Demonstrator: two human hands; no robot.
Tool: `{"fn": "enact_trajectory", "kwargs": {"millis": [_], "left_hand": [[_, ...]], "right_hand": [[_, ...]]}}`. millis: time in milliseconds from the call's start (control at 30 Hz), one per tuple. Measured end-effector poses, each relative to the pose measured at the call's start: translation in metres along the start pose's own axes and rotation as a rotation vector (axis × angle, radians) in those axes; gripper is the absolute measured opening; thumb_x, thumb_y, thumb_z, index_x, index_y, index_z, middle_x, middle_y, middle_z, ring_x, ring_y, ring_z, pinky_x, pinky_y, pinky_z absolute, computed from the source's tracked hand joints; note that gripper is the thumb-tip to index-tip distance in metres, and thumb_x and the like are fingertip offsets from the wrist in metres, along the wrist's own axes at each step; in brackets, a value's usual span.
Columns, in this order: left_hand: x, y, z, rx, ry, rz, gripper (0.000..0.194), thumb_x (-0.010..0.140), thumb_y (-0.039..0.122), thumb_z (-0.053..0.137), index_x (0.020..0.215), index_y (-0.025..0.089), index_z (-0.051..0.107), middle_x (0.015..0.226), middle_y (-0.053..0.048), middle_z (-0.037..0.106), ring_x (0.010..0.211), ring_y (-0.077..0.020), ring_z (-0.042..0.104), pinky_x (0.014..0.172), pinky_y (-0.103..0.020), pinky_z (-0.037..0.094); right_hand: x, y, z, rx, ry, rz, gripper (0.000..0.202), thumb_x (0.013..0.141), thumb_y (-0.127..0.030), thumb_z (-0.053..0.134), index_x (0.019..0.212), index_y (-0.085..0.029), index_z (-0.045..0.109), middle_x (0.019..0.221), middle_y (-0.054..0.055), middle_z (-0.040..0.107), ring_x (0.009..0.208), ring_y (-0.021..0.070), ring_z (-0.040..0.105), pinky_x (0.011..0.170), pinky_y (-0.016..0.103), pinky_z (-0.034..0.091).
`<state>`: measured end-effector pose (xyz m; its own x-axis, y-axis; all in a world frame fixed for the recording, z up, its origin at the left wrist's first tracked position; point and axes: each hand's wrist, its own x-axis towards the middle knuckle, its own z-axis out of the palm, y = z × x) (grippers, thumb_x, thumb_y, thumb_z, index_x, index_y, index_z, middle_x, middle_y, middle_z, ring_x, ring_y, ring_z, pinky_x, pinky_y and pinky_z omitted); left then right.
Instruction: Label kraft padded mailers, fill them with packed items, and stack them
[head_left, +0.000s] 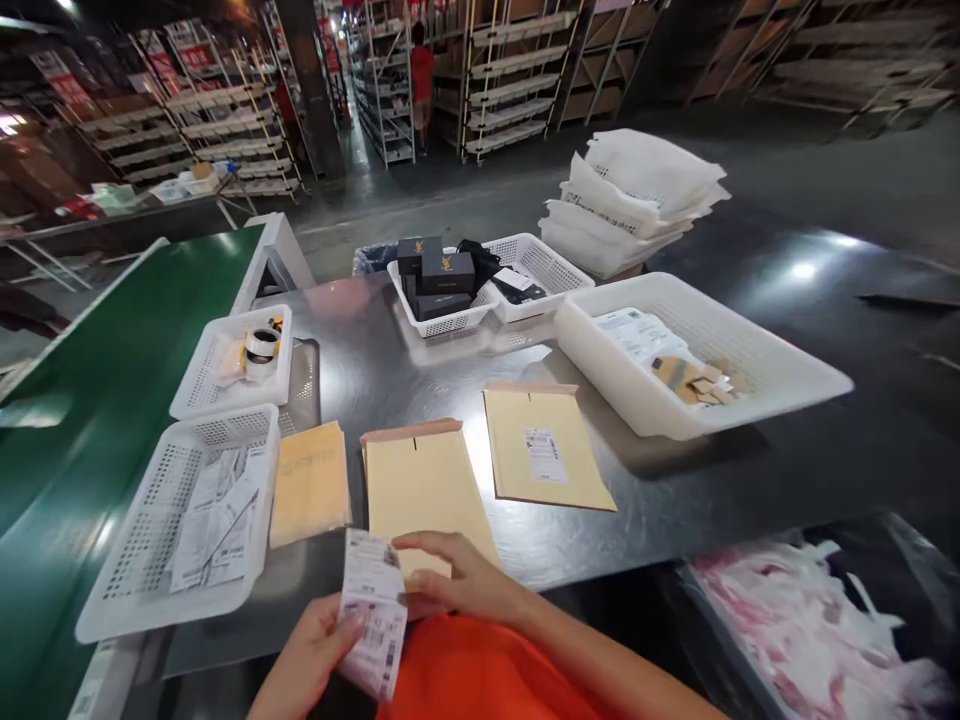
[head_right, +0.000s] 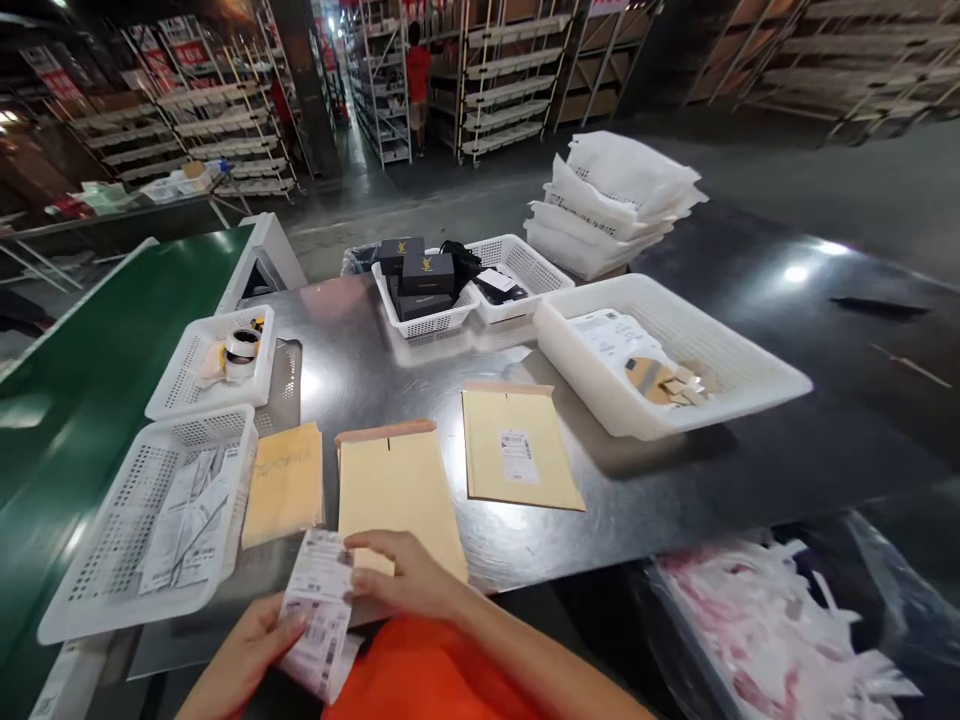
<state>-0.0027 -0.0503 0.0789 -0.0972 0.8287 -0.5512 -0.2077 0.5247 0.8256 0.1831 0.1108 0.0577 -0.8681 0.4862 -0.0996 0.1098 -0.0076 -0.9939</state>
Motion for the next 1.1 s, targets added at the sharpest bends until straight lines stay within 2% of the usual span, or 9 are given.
{"fn": "enact_trajectory", "kwargs": {"millis": [167, 400, 567, 667, 800, 867, 933, 1000, 1100], "left_hand": [[0.013, 0.007, 0.024, -0.048, -0.033, 0.032, 0.055, 0.068, 0.063, 0.074, 0.085, 0.011, 0.076, 0.067, -0.007, 0.068, 0.068, -0.0179, 0.057, 0.065, -0.026, 0.043], [0.016, -0.001, 0.021, -0.069, -0.06, -0.014, 0.062, 0.06, 0.069, 0.076, 0.078, 0.009, 0.074, 0.063, -0.005, 0.064, 0.059, -0.0133, 0.05, 0.059, -0.024, 0.04], [0.02, -0.007, 0.02, -0.044, -0.001, -0.049, 0.065, 0.058, 0.07, 0.076, 0.081, 0.01, 0.073, 0.068, -0.005, 0.066, 0.063, -0.0147, 0.051, 0.062, -0.025, 0.04], [0.019, -0.014, 0.01, 0.033, -0.029, -0.052, 0.065, 0.06, 0.072, 0.074, 0.078, 0.009, 0.072, 0.068, -0.005, 0.064, 0.063, -0.0137, 0.048, 0.061, -0.025, 0.035], [0.0, -0.046, -0.029, 0.145, -0.115, -0.132, 0.062, 0.064, 0.07, 0.072, 0.077, 0.01, 0.073, 0.066, -0.004, 0.064, 0.062, -0.0138, 0.048, 0.06, -0.025, 0.032], [-0.016, -0.068, -0.052, 0.122, -0.091, -0.182, 0.061, 0.062, 0.07, 0.073, 0.076, 0.011, 0.073, 0.065, -0.004, 0.066, 0.061, -0.0151, 0.051, 0.06, -0.026, 0.035], [-0.029, -0.085, -0.069, 0.024, 0.013, -0.22, 0.059, 0.059, 0.068, 0.077, 0.077, 0.011, 0.074, 0.066, -0.005, 0.07, 0.061, -0.0181, 0.057, 0.061, -0.028, 0.041], [-0.031, -0.09, -0.074, -0.138, 0.152, -0.228, 0.053, 0.061, 0.062, 0.079, 0.081, 0.013, 0.075, 0.072, -0.006, 0.074, 0.066, -0.0218, 0.064, 0.066, -0.03, 0.047], [-0.006, -0.079, -0.062, -0.391, 0.269, -0.188, 0.04, 0.065, 0.047, 0.083, 0.085, 0.015, 0.075, 0.076, -0.006, 0.077, 0.071, -0.0235, 0.07, 0.073, -0.032, 0.054]], "right_hand": [[-0.002, 0.002, 0.04, 0.025, -0.047, -0.007, 0.044, 0.088, -0.055, 0.057, 0.106, -0.019, 0.076, 0.086, 0.004, 0.073, 0.076, 0.0182, 0.063, 0.07, 0.027, 0.048], [0.002, 0.01, 0.033, 0.261, -0.114, 0.179, 0.051, 0.081, -0.061, 0.061, 0.091, -0.014, 0.077, 0.066, 0.0, 0.06, 0.061, 0.0111, 0.047, 0.057, 0.023, 0.036], [0.011, 0.015, 0.038, 0.103, 0.001, 0.187, 0.041, 0.082, -0.052, 0.058, 0.07, -0.015, 0.07, 0.056, -0.002, 0.052, 0.054, 0.0097, 0.043, 0.051, 0.023, 0.033], [0.023, 0.028, 0.024, 0.078, 0.153, 0.229, 0.039, 0.076, -0.052, 0.061, 0.062, -0.017, 0.064, 0.054, -0.001, 0.054, 0.052, 0.011, 0.047, 0.045, 0.022, 0.035], [0.037, 0.047, -0.029, 0.133, 0.399, 0.31, 0.045, 0.072, -0.062, 0.059, 0.063, -0.017, 0.06, 0.052, -0.001, 0.053, 0.046, 0.013, 0.049, 0.034, 0.021, 0.033], [0.037, 0.053, -0.054, 0.123, 0.538, 0.287, 0.047, 0.077, -0.064, 0.054, 0.068, -0.018, 0.06, 0.055, -0.001, 0.053, 0.05, 0.0132, 0.052, 0.038, 0.023, 0.042], [0.033, 0.062, -0.064, 0.114, 0.661, 0.241, 0.047, 0.083, -0.062, 0.049, 0.076, -0.018, 0.063, 0.067, 0.002, 0.061, 0.063, 0.0156, 0.06, 0.059, 0.03, 0.056], [0.027, 0.076, -0.055, -0.018, 0.701, 0.14, 0.043, 0.091, -0.055, 0.046, 0.091, -0.018, 0.068, 0.091, 0.006, 0.07, 0.09, 0.0197, 0.066, 0.087, 0.037, 0.057], [0.017, 0.112, -0.018, -0.553, 0.538, -0.054, 0.034, 0.098, -0.035, 0.041, 0.111, -0.019, 0.069, 0.122, 0.01, 0.068, 0.117, 0.0222, 0.06, 0.104, 0.04, 0.049]]}}
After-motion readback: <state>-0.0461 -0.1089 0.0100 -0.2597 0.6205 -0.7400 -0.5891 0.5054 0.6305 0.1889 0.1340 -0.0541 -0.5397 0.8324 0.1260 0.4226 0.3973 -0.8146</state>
